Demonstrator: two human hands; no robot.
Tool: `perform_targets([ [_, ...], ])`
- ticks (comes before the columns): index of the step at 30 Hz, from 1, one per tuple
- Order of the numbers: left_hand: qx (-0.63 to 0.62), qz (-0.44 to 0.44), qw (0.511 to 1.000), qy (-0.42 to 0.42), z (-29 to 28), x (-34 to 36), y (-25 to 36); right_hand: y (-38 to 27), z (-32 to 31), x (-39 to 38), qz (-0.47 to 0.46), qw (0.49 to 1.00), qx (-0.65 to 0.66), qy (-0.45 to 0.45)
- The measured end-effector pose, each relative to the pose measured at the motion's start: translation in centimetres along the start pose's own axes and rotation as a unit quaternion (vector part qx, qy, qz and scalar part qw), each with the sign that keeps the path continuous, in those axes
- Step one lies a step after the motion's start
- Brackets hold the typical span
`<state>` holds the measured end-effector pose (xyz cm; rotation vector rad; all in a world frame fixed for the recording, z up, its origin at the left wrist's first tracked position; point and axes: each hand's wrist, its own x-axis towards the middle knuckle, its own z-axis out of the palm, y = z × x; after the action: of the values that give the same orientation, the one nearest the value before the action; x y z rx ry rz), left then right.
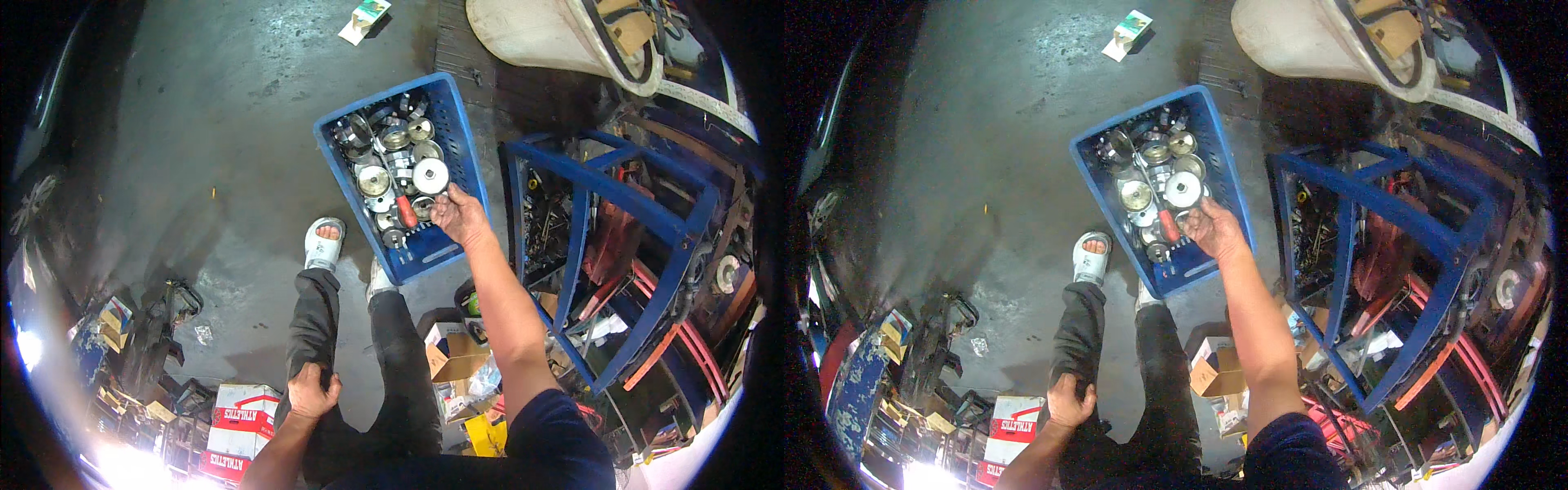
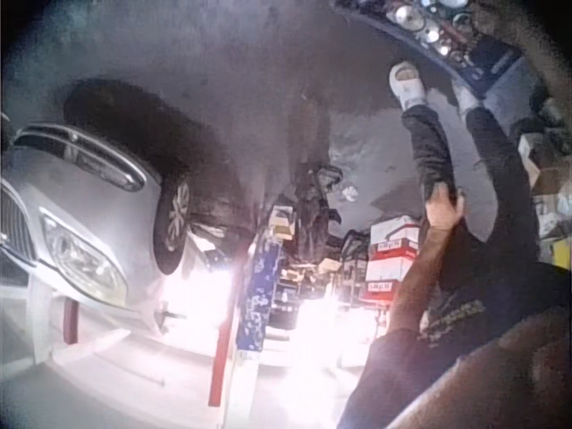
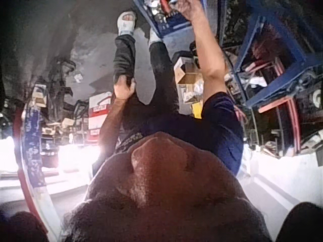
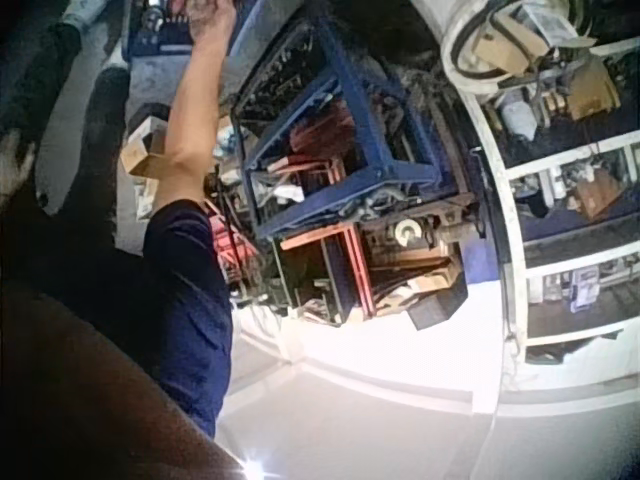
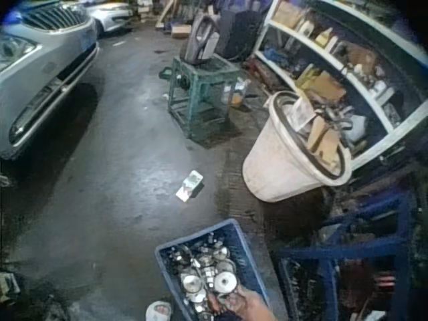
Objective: The person props open a car hood with a wooden stick, removes the engine cover, and then walks to a parts bin to select a pulley. The person handles a wrench and a pulley while moving through the garage.
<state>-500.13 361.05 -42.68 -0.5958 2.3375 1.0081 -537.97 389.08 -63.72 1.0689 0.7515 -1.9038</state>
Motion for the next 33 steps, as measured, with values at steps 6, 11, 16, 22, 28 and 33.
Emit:
perform_targets([
  [6, 0.009, 0.001, 1.000, -0.005, 0.4, -0.1, 0.3, 1.0, -3.2, -0.5, 0.027, 0.999, 0.003, -0.023],
  [11, 0.017, 0.000, 1.000, -0.003, 0.6, -0.2, 0.3, 0.6, -5.6, 0.5, 0.044, 0.999, -0.002, -0.033],
  [16, 0.025, -0.007, 1.000, -0.006, 0.9, 0.0, 0.6, 0.7, -6.8, 0.0, 0.056, 0.998, 0.003, -0.026],
  [22, 0.008, -0.006, 1.000, 0.008, 0.7, 0.3, 1.0, 1.1, -6.5, 1.5, 0.025, 0.990, -0.092, 0.106],
  [28, 0.008, -0.013, 1.000, 0.020, 0.9, 0.1, 1.2, 3.5, -8.5, 7.5, 0.001, 0.899, -0.365, 0.243],
  [33, -0.004, -0.015, 0.999, 0.029, 0.8, 0.1, 0.9, 6.5, -5.4, 10.8, -0.226, 0.550, -0.780, 0.195],
])
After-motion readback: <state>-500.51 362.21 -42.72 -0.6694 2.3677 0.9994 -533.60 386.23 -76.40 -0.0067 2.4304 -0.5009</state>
